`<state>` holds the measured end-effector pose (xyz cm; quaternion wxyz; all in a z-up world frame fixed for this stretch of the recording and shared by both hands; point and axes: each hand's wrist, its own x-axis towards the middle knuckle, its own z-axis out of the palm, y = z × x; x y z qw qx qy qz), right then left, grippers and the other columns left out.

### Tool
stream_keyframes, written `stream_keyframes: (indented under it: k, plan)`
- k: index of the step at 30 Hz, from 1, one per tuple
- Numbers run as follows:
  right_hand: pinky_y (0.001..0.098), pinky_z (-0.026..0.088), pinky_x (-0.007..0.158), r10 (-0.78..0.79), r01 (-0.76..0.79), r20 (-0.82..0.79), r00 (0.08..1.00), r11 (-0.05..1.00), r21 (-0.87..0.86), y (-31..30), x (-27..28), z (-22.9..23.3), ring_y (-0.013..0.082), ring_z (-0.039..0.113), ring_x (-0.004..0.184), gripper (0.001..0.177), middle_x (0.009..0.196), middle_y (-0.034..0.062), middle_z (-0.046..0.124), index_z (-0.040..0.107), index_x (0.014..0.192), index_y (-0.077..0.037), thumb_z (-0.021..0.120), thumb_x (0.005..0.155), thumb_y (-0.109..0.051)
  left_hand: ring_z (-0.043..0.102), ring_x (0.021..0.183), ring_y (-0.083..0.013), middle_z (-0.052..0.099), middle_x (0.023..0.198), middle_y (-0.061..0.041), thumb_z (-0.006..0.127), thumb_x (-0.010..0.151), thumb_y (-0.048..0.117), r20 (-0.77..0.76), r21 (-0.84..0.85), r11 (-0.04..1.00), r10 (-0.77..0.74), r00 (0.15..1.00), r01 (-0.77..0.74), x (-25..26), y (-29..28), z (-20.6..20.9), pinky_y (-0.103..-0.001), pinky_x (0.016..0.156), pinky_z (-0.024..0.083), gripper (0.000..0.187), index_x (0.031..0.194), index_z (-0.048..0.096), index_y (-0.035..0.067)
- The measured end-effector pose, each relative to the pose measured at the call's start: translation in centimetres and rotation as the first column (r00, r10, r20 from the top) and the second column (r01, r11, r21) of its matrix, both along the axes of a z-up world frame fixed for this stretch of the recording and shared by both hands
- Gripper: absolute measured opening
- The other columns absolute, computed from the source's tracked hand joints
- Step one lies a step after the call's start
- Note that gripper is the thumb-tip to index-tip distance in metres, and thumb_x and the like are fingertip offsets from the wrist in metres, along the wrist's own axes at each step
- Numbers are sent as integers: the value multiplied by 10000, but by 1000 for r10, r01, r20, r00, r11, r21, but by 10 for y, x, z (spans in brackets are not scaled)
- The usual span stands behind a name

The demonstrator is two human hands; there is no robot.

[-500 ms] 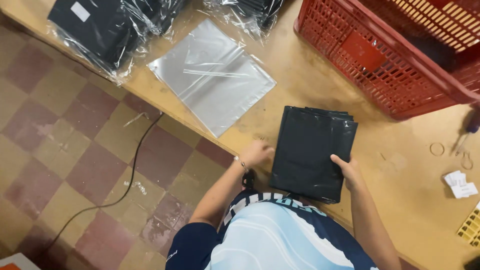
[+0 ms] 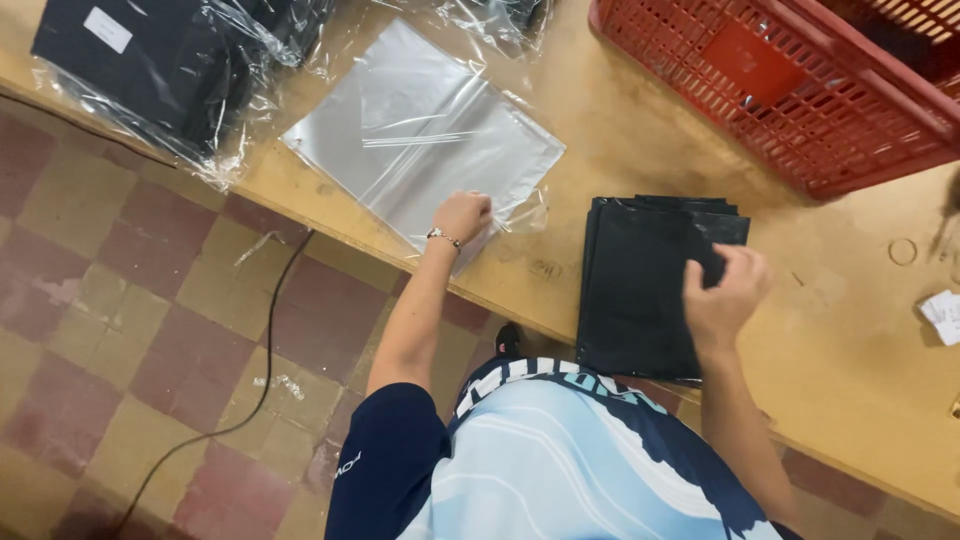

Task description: Packaging stacks of black plastic bags into clear plastic sleeves and placing them in a basket

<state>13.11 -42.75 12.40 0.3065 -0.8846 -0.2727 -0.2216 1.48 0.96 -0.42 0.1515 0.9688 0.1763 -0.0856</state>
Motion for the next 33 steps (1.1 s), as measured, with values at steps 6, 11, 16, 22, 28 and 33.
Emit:
stream_keyframes:
  k: [6,11,16,22,28,33]
  plan:
    - [503,359,1040,293,-275,71,953,941,-196,119,-29,42,345,564,1192,560,1234,123,610,662,1289,-115,833,785,-288,706,974,-385,729,952,-96,657,946,327,162,-213,977,38,986,-3,-9,-29,89,-535,810,602,158,972,725,186]
    - [483,437,1031,590,-509,385,709,807,-300,208,-25,60,323,580,1235,290,1203,82,632,715,1213,-190,634,939,-241,672,1019,-381,707,977,-94,636,953,273,293,-238,961,-70,954,143,-15,-43,117,-521,823,595,121,1012,678,177]
    - [418,451,853,668,-565,417,616,744,-357,231,11,10,234,584,920,273,783,-7,530,560,725,-177,604,988,-236,673,1002,-371,661,966,-109,611,960,393,364,-229,967,-24,931,114,-36,-59,137,-497,801,595,262,1043,607,145]
    - [391,414,775,701,-565,347,623,710,-419,232,24,30,221,559,821,238,709,5,532,574,711,-170,715,872,-274,691,897,-290,627,894,-58,679,913,326,516,5,1000,-26,856,28,-61,-79,123,-396,745,598,243,1057,599,148]
    - [396,399,798,712,-532,298,635,684,-499,213,38,24,220,543,823,196,740,-3,542,545,742,-185,685,807,-306,720,780,-285,656,774,-51,604,972,270,465,-8,997,69,883,-74,-57,-87,105,-400,639,600,91,974,637,185]
    - [399,447,814,767,-604,137,627,590,-536,195,20,30,210,602,879,363,839,-2,618,608,835,-195,721,784,-537,718,814,-306,665,771,-58,665,936,369,434,-96,995,25,900,19,-46,-97,118,-427,661,592,197,906,614,182]
